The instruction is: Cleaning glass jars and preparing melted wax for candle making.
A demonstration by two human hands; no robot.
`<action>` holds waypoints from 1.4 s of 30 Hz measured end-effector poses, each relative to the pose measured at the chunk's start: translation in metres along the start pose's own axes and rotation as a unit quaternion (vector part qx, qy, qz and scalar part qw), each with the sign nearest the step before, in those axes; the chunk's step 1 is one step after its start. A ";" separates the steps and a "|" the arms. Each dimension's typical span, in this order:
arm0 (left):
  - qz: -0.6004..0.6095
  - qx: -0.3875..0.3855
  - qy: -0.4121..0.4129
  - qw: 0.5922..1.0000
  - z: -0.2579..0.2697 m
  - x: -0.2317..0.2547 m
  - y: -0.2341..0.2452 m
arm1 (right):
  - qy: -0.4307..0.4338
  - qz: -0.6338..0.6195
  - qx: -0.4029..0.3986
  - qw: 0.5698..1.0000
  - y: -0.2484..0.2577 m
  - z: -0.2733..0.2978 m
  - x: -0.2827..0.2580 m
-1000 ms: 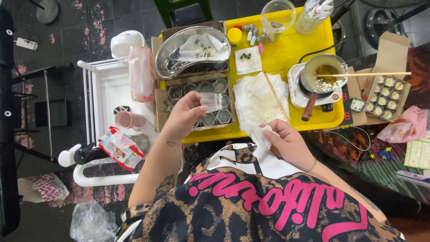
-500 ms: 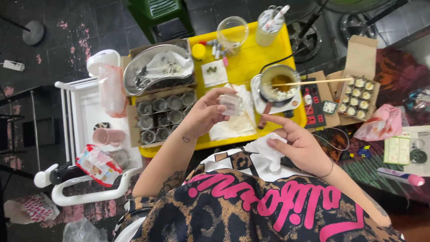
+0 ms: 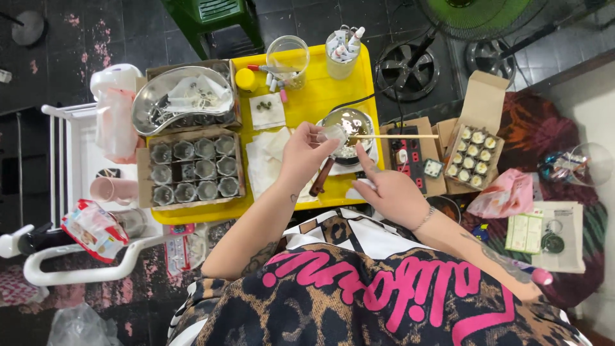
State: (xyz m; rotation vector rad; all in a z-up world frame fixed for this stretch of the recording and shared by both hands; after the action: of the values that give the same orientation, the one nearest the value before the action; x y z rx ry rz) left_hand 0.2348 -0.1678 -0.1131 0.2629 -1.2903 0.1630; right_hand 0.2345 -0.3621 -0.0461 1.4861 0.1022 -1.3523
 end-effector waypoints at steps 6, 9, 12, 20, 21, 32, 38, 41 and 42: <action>-0.005 0.032 0.001 0.999 0.004 0.016 -0.007 | -0.024 -0.028 -0.020 0.999 0.002 -0.020 -0.003; -0.045 0.057 0.026 0.997 0.009 0.021 -0.005 | -0.006 -0.013 -0.003 1.000 0.000 -0.030 0.001; -0.024 0.055 0.014 0.998 0.008 0.019 -0.003 | -0.002 -0.005 0.008 1.000 -0.006 -0.034 0.006; -0.033 0.038 0.026 0.998 0.011 0.025 -0.004 | -0.015 -0.045 0.025 0.999 -0.007 -0.039 0.009; -0.037 0.035 0.025 0.998 0.011 0.027 -0.004 | -0.019 -0.067 0.029 0.997 -0.007 -0.040 0.010; -0.116 0.026 0.015 0.993 0.007 0.031 0.003 | -0.060 -0.124 0.025 0.990 -0.006 -0.050 0.036; -0.101 0.014 0.006 0.995 0.002 0.025 0.006 | -0.063 -0.160 0.025 0.985 -0.003 -0.043 0.039; -0.105 0.010 0.001 0.994 0.002 0.029 0.008 | -0.092 -0.150 0.004 0.984 0.000 -0.038 0.030; -0.122 0.008 -0.007 0.992 0.003 0.032 0.010 | -0.096 -0.151 -0.004 0.984 0.001 -0.037 0.027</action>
State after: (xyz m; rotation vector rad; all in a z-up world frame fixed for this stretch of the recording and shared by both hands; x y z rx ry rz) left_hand 0.2385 -0.1602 -0.0811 0.4342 -1.2602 -0.0364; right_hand 0.2691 -0.3509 -0.0742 1.3632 0.2144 -1.7312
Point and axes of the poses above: each hand's wrist, its own z-axis away from the middle knuckle, its own y-axis out of the back of the hand, x = y × z, the point moved 7 cm from there along -z, towards the middle knuckle, and after that the axes turned 11 degrees about -z, right-handed, at the moved point
